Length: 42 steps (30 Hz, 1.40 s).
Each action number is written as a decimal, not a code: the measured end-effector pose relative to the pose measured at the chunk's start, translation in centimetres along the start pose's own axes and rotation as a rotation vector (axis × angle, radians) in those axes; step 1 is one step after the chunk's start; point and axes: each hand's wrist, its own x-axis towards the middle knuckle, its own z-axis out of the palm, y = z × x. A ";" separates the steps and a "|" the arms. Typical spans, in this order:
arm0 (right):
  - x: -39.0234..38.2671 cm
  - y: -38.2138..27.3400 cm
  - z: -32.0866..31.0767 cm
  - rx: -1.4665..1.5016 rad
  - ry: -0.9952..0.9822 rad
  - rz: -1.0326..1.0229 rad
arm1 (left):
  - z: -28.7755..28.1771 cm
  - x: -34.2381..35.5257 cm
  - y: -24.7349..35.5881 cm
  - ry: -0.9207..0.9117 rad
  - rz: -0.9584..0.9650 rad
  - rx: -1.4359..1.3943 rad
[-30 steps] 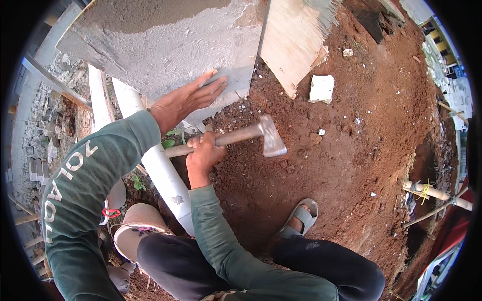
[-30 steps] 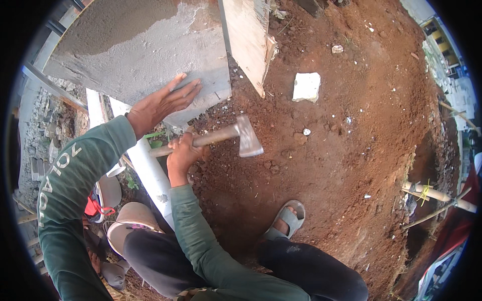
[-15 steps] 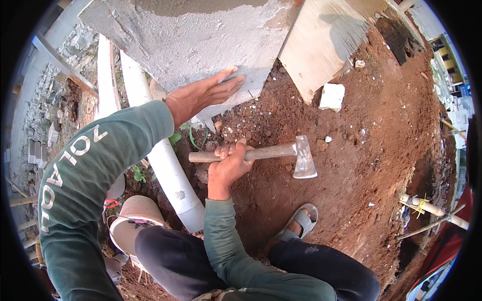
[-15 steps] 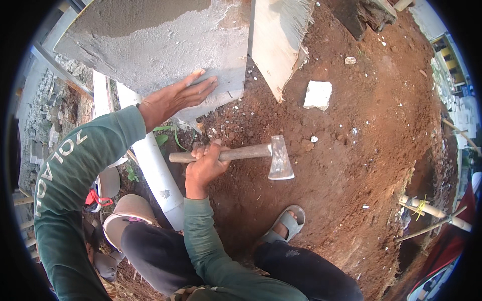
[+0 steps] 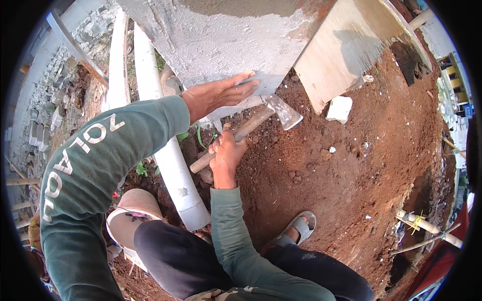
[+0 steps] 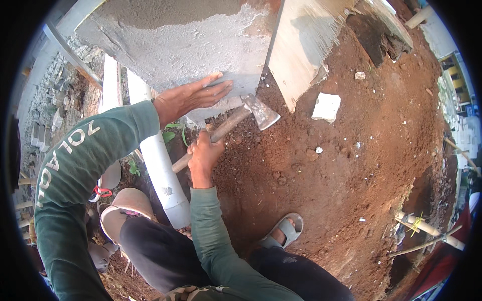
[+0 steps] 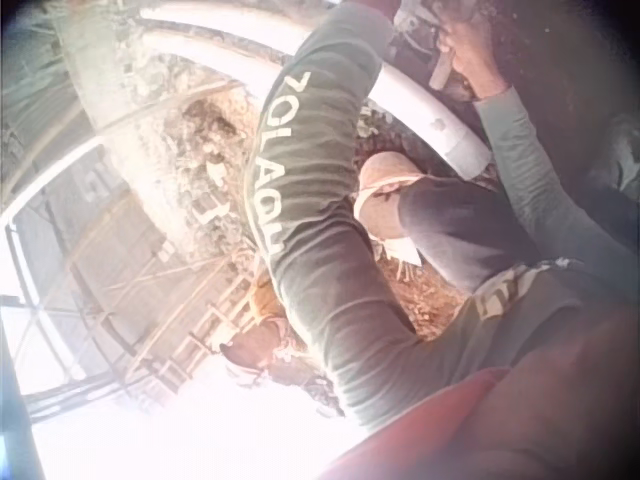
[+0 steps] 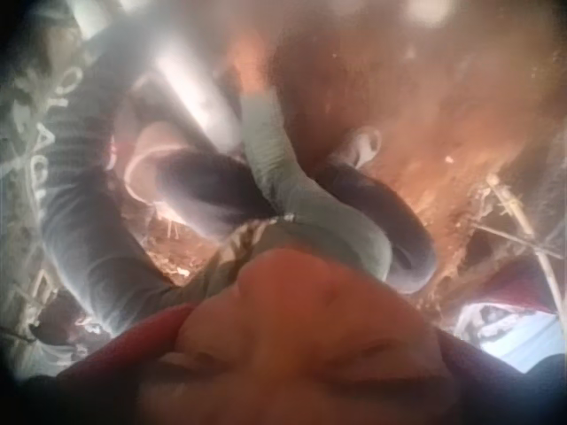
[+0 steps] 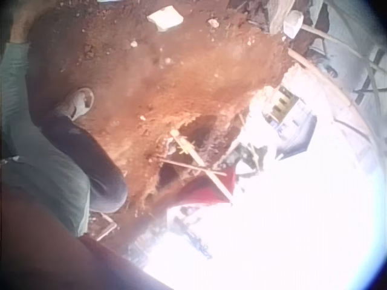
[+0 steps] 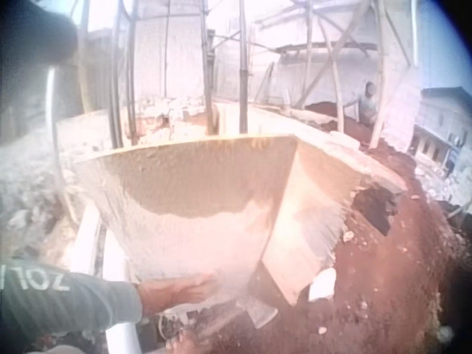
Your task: The person uses a hammer and chisel to chip away at a concrete slab, repeatedly striking the chisel to break off pieces. The person occasionally wipes the surface with their hand to clear debris.
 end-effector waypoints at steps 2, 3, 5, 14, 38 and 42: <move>-0.1 0.0 -0.2 0.066 0.147 -0.243 | 0.0 0.0 0.1 0.013 0.017 -0.018; -0.1 0.0 -0.4 0.134 0.128 -0.298 | 0.0 0.0 0.2 0.003 0.044 -0.030; 0.1 0.0 -0.7 0.254 0.192 -0.326 | 0.0 0.0 0.2 -0.019 0.083 -0.036; 0.8 -0.4 -0.7 0.239 0.372 -0.422 | 0.1 0.1 0.4 -0.018 0.030 0.008; 3.0 -28.6 -8.6 -2.351 -0.926 -0.768 | 0.0 -0.1 0.6 -0.005 -0.024 -0.052; 6.7 -30.4 -5.4 -2.565 -1.174 -1.172 | 0.2 0.8 1.2 -0.045 -0.013 -0.017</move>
